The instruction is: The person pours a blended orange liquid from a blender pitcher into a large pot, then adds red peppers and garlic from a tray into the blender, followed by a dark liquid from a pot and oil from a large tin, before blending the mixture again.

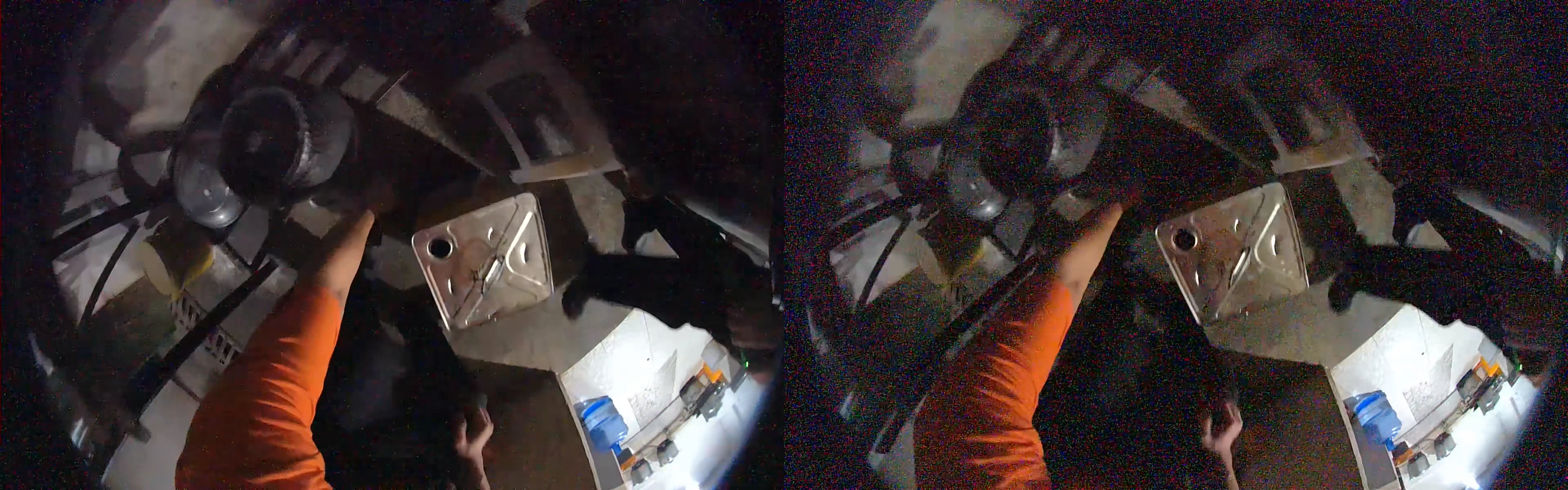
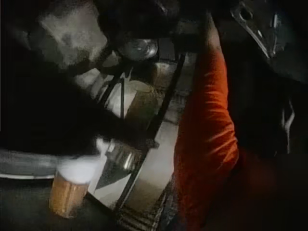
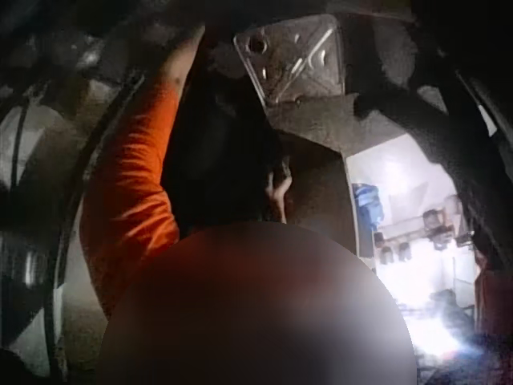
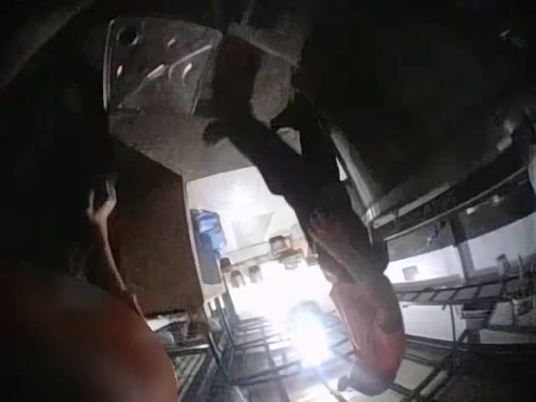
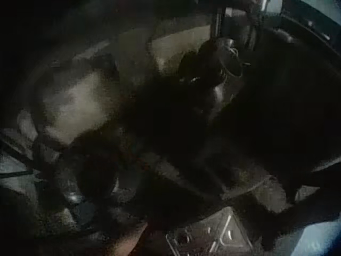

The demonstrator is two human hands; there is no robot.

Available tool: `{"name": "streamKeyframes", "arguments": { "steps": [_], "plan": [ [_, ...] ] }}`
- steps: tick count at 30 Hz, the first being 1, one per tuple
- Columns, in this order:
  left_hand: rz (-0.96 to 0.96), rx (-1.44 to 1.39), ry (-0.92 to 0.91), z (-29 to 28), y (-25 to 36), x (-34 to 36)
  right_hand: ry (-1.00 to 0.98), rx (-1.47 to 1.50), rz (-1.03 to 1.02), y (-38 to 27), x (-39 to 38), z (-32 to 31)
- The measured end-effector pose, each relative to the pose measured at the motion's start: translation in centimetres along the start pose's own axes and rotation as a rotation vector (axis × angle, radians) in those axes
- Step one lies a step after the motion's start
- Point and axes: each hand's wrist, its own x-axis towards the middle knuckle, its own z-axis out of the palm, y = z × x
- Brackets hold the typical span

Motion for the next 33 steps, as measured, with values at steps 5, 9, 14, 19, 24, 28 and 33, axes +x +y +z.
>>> {"name": "streamKeyframes", "arguments": {
  "steps": [5,9,14,19,24,28,33],
  "plan": [
    [0.022,0.144,-0.082,4.9,0.6,3.2,-0.161,-0.219,0.176,3.5,-3.4,-1.6],
    [-0.034,0.264,-0.060,6.5,-2.8,5.1,-0.203,-0.190,0.156,6.6,-5.7,-1.4],
    [-0.012,0.262,-0.038,6.1,-2.7,5.4,-0.104,-0.237,0.124,2.1,-1.0,0.1],
    [0.099,0.015,0.201,-3.5,-1.4,-2.6,-0.033,-0.225,-0.121,-2.4,2.8,0.8],
    [0.432,-0.416,0.262,-22.3,11.7,-19.3,-0.115,-0.624,-0.282,-2.8,1.1,-0.6],
    [0.495,-0.533,0.281,-44.3,17.1,-34.0,-0.205,-0.260,-0.064,-9.9,1.6,-1.8],
    [0.653,-0.384,0.353,-62.9,20.7,-45.3,-0.295,0.380,-0.161,-35.0,0.6,-7.1]
  ]
}}
